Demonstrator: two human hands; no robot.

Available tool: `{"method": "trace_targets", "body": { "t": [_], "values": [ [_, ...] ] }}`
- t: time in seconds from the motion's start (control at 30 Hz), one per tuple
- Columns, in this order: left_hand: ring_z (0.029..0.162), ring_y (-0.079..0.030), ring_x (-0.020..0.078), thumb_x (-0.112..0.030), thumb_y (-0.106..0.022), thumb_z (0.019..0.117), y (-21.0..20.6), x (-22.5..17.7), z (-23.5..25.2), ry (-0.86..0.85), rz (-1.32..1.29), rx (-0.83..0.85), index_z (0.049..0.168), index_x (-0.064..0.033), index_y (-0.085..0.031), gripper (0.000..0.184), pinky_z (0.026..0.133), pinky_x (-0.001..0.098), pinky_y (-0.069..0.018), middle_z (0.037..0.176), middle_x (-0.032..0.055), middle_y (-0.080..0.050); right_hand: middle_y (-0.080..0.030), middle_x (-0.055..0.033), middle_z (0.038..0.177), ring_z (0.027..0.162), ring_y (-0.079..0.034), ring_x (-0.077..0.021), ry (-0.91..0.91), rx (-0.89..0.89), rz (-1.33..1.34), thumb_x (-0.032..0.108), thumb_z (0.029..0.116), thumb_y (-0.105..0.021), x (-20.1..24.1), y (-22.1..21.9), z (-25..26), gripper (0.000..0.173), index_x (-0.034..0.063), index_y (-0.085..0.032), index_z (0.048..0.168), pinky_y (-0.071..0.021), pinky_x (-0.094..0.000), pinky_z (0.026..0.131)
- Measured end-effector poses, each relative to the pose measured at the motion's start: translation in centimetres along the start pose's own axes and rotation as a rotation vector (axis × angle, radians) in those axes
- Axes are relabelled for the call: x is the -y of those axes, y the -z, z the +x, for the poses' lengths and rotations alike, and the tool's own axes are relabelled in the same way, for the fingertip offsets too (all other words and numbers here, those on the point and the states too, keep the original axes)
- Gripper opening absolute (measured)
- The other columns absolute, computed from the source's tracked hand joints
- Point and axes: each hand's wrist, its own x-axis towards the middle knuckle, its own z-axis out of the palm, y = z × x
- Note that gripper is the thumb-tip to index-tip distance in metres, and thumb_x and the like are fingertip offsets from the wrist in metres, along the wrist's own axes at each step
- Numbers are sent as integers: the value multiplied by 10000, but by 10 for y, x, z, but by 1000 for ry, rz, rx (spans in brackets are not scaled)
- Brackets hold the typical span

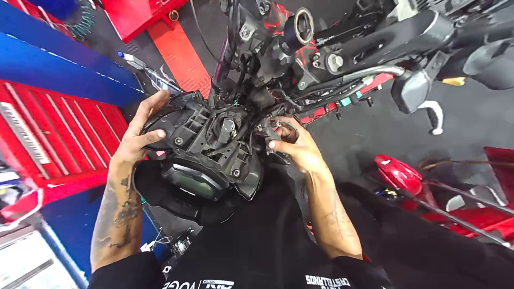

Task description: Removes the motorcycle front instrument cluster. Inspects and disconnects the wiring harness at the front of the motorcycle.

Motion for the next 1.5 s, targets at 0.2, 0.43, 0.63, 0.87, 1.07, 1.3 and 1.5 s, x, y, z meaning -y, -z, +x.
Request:
{"method": "trace_targets", "body": {
  "t": [0.2,0.43,0.63,0.87,1.07,1.3,1.5],
  "values": [
    [1448,-443,202,-556,-713,867,2,1,-10,70,96,-67,1612,-222,-303,914,1153,416,-449,1622,26,-396,-688,-110,1119,1008,-701,-243,-10,48,134,238,854,-790,-1,33,-29,749,57,-465,1504,-601,-458,939],
    [1406,-503,175,-455,-760,861,-4,-29,-20,196,263,-183,1589,-195,-335,882,1122,384,-484,1571,32,-473,-725,-114,1068,822,-742,-230,-86,-88,134,106,934,-631,-3,47,-34,327,37,-610,1252,-658,-408,723],
    [1329,-574,223,-347,-616,1012,-48,-89,1,-72,620,-276,1461,-82,-518,530,1138,428,-470,1443,109,-588,-684,-31,980,732,-705,-150,-88,115,38,148,945,-683,14,12,-30,297,50,-604,1214,-641,-331,614],
    [1204,-632,318,-238,-466,1065,-146,-121,76,-202,926,174,1412,-110,-598,393,995,515,-527,1315,130,-649,-682,-48,947,700,-687,-138,-96,163,-204,200,953,-713,24,-9,-22,329,41,-582,1209,-602,-284,563],
    [1111,-636,451,-189,-479,1063,-168,-92,131,-256,1165,235,1419,-114,-581,378,870,579,-546,1225,240,-632,-610,-48,1256,1006,-649,-79,-16,129,-374,284,903,-751,13,13,-28,375,97,-671,1218,-592,-250,765],
    [949,-682,338,-287,-623,1016,-173,-83,125,-252,1008,230,1085,-69,-687,237,810,521,-564,1005,148,-685,-648,-46,1253,1166,-610,-135,12,88,-525,201,864,-740,1,27,-25,283,119,-723,1134,-525,-375,988],
    [1058,-615,343,-335,-697,965,-171,-84,120,-300,1002,137,986,-85,-722,252,850,478,-540,1107,163,-618,-644,-33,1309,1245,-592,-144,53,-90,-549,436,850,-813,7,13,-16,704,105,-528,1402,-502,-398,1066]
  ]
}}
